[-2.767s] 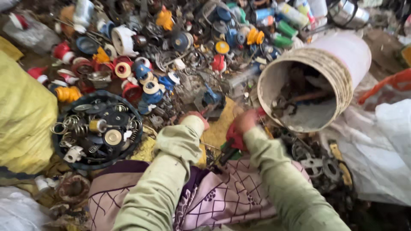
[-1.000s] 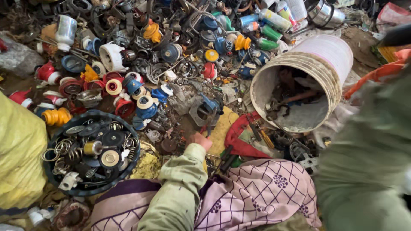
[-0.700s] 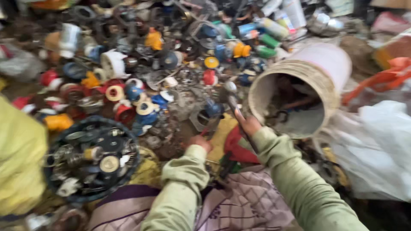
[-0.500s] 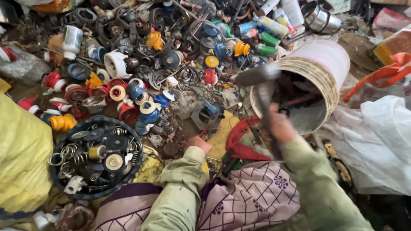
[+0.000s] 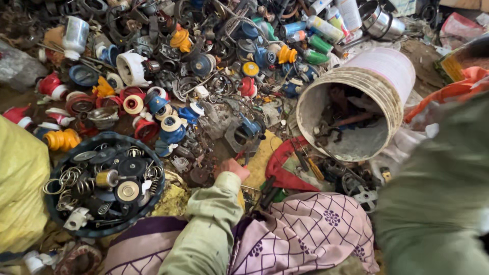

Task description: The person sits on the ground and uses a hammer and pliers to disassemble and adjust a blue mechanical part. They repeatedly strike the part with the hammer and use pliers to manipulate internal components.

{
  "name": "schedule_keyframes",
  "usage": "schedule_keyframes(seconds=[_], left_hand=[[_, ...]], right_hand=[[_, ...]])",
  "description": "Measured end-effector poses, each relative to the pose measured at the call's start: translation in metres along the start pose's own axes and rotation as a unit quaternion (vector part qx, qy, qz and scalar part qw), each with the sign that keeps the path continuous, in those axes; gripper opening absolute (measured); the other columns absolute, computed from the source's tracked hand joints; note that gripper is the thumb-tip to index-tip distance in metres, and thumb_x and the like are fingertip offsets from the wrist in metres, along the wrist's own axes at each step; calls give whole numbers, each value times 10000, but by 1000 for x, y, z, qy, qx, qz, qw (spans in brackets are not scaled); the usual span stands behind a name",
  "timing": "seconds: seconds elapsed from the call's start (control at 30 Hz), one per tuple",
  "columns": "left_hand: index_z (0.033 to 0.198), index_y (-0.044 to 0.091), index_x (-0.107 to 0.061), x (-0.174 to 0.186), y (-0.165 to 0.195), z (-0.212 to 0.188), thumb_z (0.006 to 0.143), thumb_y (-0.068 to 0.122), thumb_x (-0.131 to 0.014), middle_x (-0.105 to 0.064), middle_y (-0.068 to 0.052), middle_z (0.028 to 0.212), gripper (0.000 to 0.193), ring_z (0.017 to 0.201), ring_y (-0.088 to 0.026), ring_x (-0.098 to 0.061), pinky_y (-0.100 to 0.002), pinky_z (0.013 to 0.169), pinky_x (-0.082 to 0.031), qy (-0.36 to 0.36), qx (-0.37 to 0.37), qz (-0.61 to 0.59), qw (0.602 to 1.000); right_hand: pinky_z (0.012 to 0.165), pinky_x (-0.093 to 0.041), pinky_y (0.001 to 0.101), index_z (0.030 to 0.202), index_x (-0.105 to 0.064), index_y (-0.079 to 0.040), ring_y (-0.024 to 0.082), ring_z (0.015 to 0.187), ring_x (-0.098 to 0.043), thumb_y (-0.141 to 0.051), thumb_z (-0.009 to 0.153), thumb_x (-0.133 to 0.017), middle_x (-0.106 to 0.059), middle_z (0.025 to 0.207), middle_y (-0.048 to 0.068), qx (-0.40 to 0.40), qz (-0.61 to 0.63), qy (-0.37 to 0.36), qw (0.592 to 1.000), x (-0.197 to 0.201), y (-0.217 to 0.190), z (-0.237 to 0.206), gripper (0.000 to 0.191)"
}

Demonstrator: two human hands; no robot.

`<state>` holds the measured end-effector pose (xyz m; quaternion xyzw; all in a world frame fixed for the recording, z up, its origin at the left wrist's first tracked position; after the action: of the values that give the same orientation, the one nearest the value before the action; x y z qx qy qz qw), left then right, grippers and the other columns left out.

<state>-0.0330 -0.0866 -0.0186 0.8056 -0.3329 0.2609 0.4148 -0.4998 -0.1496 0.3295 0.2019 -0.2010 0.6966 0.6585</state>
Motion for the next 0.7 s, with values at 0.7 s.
schedule_keyframes(seconds=[0.7], left_hand=[[1079,80,-777,10,-8,-9,832,486,-760,-726,-184,1192,475,1147,-341,-696,-430,948,-565,19,-2,66,998]], right_hand=[[657,-481,439,1373,-605,0,328,758,-607,-252,1031,-498,-671,1019,233,65,-20,-59,996,25,-19,-170,438]])
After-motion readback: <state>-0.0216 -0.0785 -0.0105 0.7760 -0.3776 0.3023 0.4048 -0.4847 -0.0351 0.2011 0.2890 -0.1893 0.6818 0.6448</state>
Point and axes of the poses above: each hand's wrist, its own z-axis towards the middle knuckle, its own x-axis out of the back of the hand, y = z × x, the point moved 3 cm from there along z, towards the middle knuckle
